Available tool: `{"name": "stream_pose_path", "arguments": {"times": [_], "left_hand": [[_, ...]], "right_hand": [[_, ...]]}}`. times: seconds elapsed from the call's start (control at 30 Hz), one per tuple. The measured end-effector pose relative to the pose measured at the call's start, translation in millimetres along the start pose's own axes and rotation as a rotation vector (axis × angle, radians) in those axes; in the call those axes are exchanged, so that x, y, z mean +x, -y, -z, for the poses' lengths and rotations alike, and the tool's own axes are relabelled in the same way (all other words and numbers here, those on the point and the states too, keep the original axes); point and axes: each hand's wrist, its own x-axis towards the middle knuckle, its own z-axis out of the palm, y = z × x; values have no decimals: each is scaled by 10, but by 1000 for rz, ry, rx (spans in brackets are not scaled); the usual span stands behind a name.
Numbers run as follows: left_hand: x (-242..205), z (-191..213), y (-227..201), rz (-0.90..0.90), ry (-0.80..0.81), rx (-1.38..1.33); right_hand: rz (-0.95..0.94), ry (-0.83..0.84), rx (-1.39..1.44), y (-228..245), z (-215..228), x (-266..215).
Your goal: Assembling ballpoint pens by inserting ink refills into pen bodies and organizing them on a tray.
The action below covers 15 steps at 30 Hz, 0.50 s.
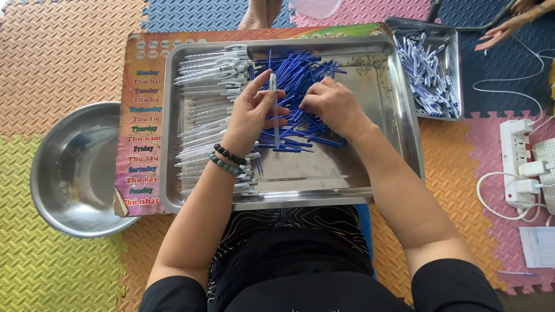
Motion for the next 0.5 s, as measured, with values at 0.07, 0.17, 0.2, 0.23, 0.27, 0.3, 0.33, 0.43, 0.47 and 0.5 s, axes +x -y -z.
{"name": "stream_pose_path", "arguments": {"times": [0.07, 0.17, 0.2, 0.23, 0.27, 0.3, 0.33, 0.43, 0.47, 0.5], "left_hand": [[-3, -14, 2, 13, 11, -2], [-21, -33, -47, 35, 35, 29], [-21, -41, -51, 47, 45, 32], [-21, -48, -53, 59, 54, 34], [-21, -50, -28, 59, 53, 34], [-20, -53, -2, 80, 71, 36], [-20, -59, 25, 101, 91, 39], [-119, -270, -290, 248, 131, 118], [-132, -282, -301, 249, 134, 119], [-142, -293, -308, 254, 188, 123]], "right_hand": [[46, -56, -97, -41, -89, -7], [42, -85, -86, 25, -16, 18], [0, -115, 32, 34, 17, 22], [-41, -145, 149, 43, 48, 26], [-41, -144, 149, 10, 90, 27], [-131, -236, 330, -25, 131, 26], [-223, -329, 511, -57, 174, 19], [-442, -477, 1146, 159, 620, 104], [-445, -479, 1145, 148, 629, 96], [-469, -495, 1221, 135, 635, 88]]}}
